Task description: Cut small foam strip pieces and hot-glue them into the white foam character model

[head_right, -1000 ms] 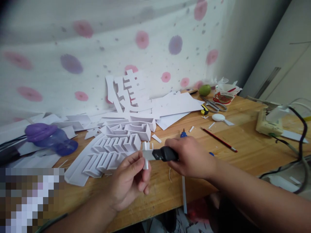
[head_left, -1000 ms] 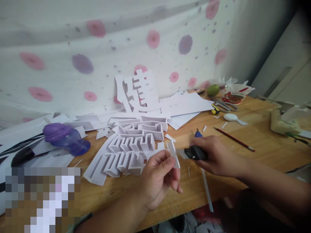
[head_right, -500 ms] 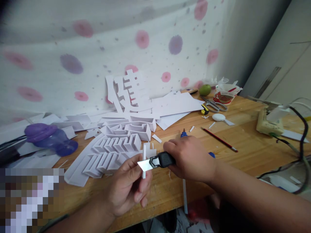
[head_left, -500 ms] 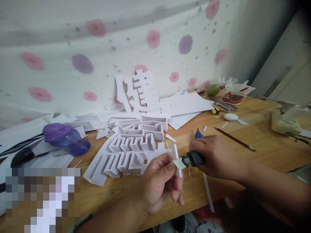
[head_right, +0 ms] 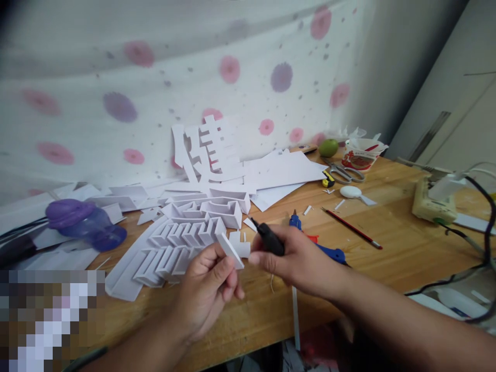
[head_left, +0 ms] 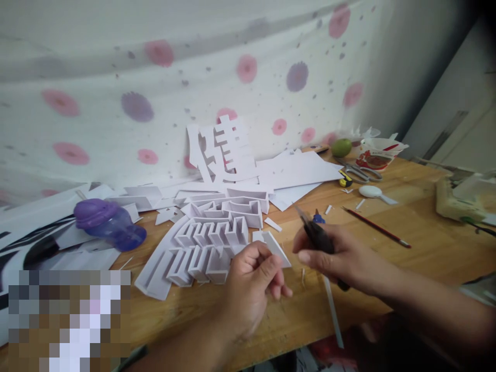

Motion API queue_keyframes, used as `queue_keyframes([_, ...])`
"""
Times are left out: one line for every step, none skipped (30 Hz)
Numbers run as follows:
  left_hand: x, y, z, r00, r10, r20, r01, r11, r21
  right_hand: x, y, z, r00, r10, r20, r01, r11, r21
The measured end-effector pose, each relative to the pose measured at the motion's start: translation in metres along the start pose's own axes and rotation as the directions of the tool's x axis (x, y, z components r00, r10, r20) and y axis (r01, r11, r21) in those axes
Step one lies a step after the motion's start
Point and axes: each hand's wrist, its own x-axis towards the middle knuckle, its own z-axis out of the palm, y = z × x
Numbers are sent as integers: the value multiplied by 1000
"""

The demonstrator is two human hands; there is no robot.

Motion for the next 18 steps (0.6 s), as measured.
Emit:
queue_keyframes([1,-1,-1,1000,17,-13,-17,1000,21,-1,-1,5,999,4,45,-9,994,113])
queue_keyframes([1,-3,-2,999,33,-11,-33,999,39,-1,-3,10,997,-4,71,-10,981,191])
queue_keyframes([1,-4,-2,999,48,2,-48,997,55,-1,-3,13,997,-17,80,-2,972,236])
queue_keyframes([2,-4,-3,998,60,22,-61,996,67,0,-4,16,997,-30,77,10,967,255])
queue_keyframes([2,-5,-3,997,68,40,-71,995,68,1,-4,17,997,-39,70,20,967,255])
queue_keyframes([2,-4,-3,996,65,54,-68,996,55,2,-4,17,997,-44,58,29,970,242])
queue_keyframes([2,-4,-2,997,52,57,-53,998,24,2,-5,15,998,-50,37,41,975,219])
queue_keyframes([2,-3,-2,998,33,51,-32,999,-18,3,-4,13,998,-58,10,56,982,180])
queue_keyframes([3,-2,-1,999,6,38,-3,998,-65,3,-4,9,997,-73,-21,75,990,122])
queue_keyframes([3,-2,-1,999,-30,28,33,993,-110,3,-4,6,993,-103,-51,106,993,45])
queue_keyframes([3,-2,-1,997,-72,32,76,986,-146,3,-3,2,986,-148,-71,146,988,-43])
queue_keyframes([3,-3,-1,991,-120,58,128,977,-169,2,-3,-1,978,-196,-75,185,974,-131])
queue_keyframes([3,-4,-2,981,-168,99,184,966,-183,2,-2,-4,969,-239,-60,223,953,-206])
queue_keyframes([3,-5,-2,966,-214,148,241,951,-196,2,-2,-5,960,-277,-34,259,931,-259])
queue_keyframes([3,-6,-3,949,-249,193,288,935,-208,2,-2,-6,950,-311,-5,297,910,-289])
queue_keyframes([2,-7,-3,937,-269,223,318,922,-220,2,-1,-7,939,-344,28,336,892,-304])
queue_keyframes([2,-7,-3,932,-275,236,328,916,-230,2,-2,-7,925,-376,56,374,874,-310])
queue_keyframes([2,-7,-3,934,-267,238,322,916,-237,3,-2,-8,910,-409,67,408,858,-312])
